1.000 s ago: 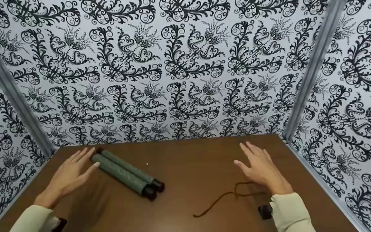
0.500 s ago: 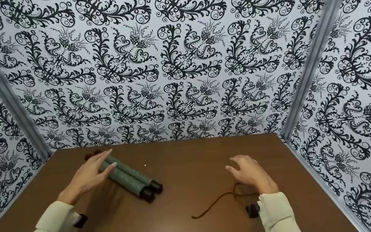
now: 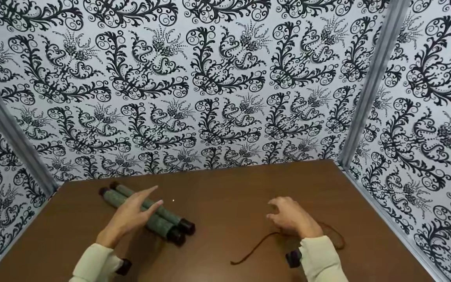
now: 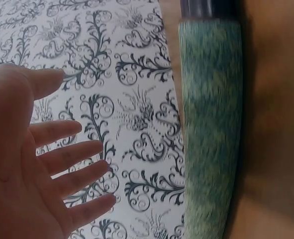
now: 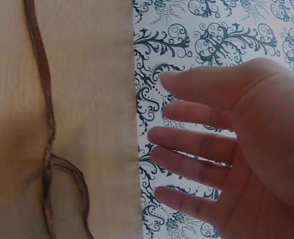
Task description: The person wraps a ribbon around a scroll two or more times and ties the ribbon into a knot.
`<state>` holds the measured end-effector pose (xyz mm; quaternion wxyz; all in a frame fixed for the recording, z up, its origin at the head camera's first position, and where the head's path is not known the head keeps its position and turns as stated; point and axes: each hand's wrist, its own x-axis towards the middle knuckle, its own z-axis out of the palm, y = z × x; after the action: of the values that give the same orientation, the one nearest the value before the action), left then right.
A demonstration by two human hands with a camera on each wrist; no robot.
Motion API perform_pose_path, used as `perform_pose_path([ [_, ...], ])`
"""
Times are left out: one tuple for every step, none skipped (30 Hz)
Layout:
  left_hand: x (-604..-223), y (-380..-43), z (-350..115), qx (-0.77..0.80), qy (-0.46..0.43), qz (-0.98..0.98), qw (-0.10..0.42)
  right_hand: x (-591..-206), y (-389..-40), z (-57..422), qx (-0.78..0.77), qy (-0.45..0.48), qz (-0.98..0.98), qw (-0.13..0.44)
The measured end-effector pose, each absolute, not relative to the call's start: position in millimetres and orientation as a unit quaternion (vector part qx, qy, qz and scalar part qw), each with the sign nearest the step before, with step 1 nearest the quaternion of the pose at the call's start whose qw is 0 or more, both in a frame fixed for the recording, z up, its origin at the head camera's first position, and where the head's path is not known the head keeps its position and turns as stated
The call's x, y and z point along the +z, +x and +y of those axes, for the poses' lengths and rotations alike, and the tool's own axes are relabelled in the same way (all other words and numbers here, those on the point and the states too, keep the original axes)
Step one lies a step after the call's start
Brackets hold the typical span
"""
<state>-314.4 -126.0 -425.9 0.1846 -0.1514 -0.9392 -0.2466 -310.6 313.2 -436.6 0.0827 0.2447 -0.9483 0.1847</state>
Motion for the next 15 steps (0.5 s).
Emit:
perform_pose_path([
  [-426, -313, -123, -0.25, -0.153, -0.939, 0.182, -438, -310, 313, 0.185, 0.248, -0.948, 0.076],
  [-427, -313, -119, -0.254, -0.155, -0.938, 0.179, -440, -309, 312, 0.186, 0.252, -0.947, 0.067],
  [-427, -312, -116, -0.256, -0.157, -0.938, 0.175, -441, -309, 311, 0.188, 0.257, -0.946, 0.055],
  [-427, -311, -113, -0.258, -0.158, -0.938, 0.17, -442, -309, 310, 0.191, 0.259, -0.946, 0.041],
  [-427, -311, -110, -0.26, -0.16, -0.937, 0.168, -443, -309, 309, 0.196, 0.263, -0.944, 0.028],
  [-427, -310, -107, -0.264, -0.164, -0.936, 0.167, -444, -309, 308, 0.2, 0.266, -0.943, 0.016],
  [-427, -309, -103, -0.269, -0.167, -0.934, 0.166, -445, -309, 307, 0.204, 0.267, -0.942, 0.003],
  [-426, -308, -100, -0.274, -0.17, -0.932, 0.166, -446, -309, 306, 0.206, 0.268, -0.941, -0.007],
  [-426, -308, -96, -0.28, -0.173, -0.93, 0.164, -448, -309, 305, 0.209, 0.265, -0.941, -0.017],
  [-425, -307, -92, -0.286, -0.175, -0.928, 0.163, -449, -309, 304, 0.209, 0.259, -0.943, -0.024],
  [-425, -307, -88, -0.292, -0.179, -0.925, 0.162, -451, -309, 303, 0.208, 0.254, -0.944, -0.029],
  [-425, -307, -83, -0.299, -0.183, -0.923, 0.159, -452, -308, 301, 0.206, 0.249, -0.946, -0.032],
  [-425, -307, -78, -0.303, -0.186, -0.921, 0.157, -454, -308, 300, 0.205, 0.245, -0.947, -0.037],
  [-426, -307, -74, -0.306, -0.189, -0.92, 0.154, -455, -308, 299, 0.205, 0.242, -0.947, -0.041],
  [-426, -306, -69, -0.31, -0.193, -0.919, 0.15, -457, -307, 298, 0.205, 0.24, -0.948, -0.045],
])
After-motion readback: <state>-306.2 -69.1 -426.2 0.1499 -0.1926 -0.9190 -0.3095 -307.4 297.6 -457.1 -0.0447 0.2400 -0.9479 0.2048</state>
